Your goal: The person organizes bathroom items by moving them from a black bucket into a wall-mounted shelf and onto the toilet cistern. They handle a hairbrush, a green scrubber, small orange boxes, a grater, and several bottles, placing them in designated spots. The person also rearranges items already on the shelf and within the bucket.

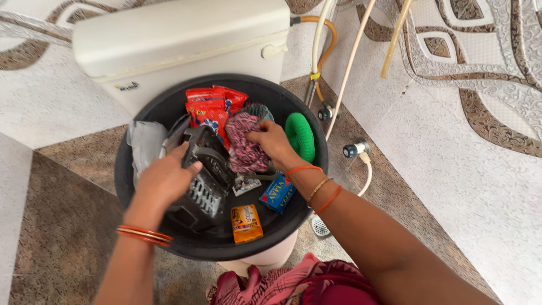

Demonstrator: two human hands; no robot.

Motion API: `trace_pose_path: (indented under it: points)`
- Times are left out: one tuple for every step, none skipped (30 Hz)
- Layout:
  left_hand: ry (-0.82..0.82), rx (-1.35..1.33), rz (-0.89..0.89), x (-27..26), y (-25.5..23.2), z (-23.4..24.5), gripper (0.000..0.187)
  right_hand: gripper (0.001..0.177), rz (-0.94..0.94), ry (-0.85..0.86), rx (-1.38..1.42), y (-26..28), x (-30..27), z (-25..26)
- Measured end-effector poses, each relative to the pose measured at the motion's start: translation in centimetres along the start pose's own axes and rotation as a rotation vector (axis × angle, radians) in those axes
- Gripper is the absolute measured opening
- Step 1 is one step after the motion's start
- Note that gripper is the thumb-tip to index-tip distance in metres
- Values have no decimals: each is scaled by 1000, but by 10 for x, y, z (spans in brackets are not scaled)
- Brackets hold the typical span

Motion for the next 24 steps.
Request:
trace_pose_path:
  points:
    - [39, -23, -5, 0, 2, 3, 69, 42, 19, 11, 18, 2, -1, -2]
    - [73, 13, -13, 0, 1, 4, 69, 43, 20, 19, 37, 4, -2, -2]
    - [107, 49, -21, 1, 1, 5, 68, 43, 21, 27, 56, 6, -3, -2]
    - [135, 85, -24, 1, 3, 7, 68, 43, 27, 41, 77, 8, -3, -5]
    - [141, 57, -53, 2, 4, 10, 66, 42, 28, 45, 77, 10, -5, -7]
    - [145, 30, -84, 4, 4, 12, 64, 42, 30, 48, 76, 10, -6, -5]
    - [148, 3, -114, 5, 4, 15, 62, 41, 32, 51, 76, 10, -7, -3]
    - [156, -7, -117, 5, 3, 18, 60, 40, 47, 43, 55, 9, -7, -1]
    - [164, -16, -119, 5, 3, 21, 58, 39, 61, 35, 33, 8, -6, 1]
    - [172, -24, -124, 4, 1, 25, 57, 38, 77, 25, 12, 7, -5, 4]
    - [126, -50, -112, 3, -1, 32, 57, 37, 72, 18, 32, 7, -3, 8]
    - [85, -76, -99, 0, -1, 37, 58, 37, 63, 11, 52, 6, -4, 12]
    - [43, -101, -86, -3, -2, 42, 59, 36, 53, 3, 72, 5, -5, 15]
    - [-4, -125, -113, -6, -2, 47, 58, 35, 49, -7, 86, 5, -5, 18]
    - [-52, -149, -139, -9, -1, 54, 57, 34, 44, -17, 99, 6, -4, 20]
    - [-100, -174, -167, -11, 1, 59, 56, 33, 40, -28, 111, 7, -5, 23]
    - [-98, -151, -176, -13, 3, 64, 56, 32, 50, -24, 134, 8, -6, 24]
    - [-97, -129, -185, -14, 7, 68, 56, 31, 61, -18, 156, 10, -7, 25]
    - [-96, -106, -193, -14, 8, 70, 55, 30, 72, -13, 178, 11, -8, 26]
    - [-70, -134, -204, -14, 9, 69, 55, 31, 79, -51, 125, 14, -9, 29]
    - [-45, -162, -214, -14, 10, 67, 54, 32, 86, -89, 73, 17, -9, 33]
    - [-20, -191, -225, -14, 11, 65, 53, 33, 94, -127, 20, 21, -9, 36]
    - [23, -191, -201, -13, 12, 62, 53, 35, 99, -188, -127, 25, -11, 39]
    - [66, -191, -179, -11, 12, 57, 53, 37, 105, -250, -275, 29, -12, 45]
Point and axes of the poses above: each hand's wrist, its own x-axis towards the middle knuckle, its own z-axis out of the back of the hand, y = z × x, the point moved 4 cm from there along x, towards the middle knuckle, and after that the axes turned 15 degrees about y, right-handed, at the moved point
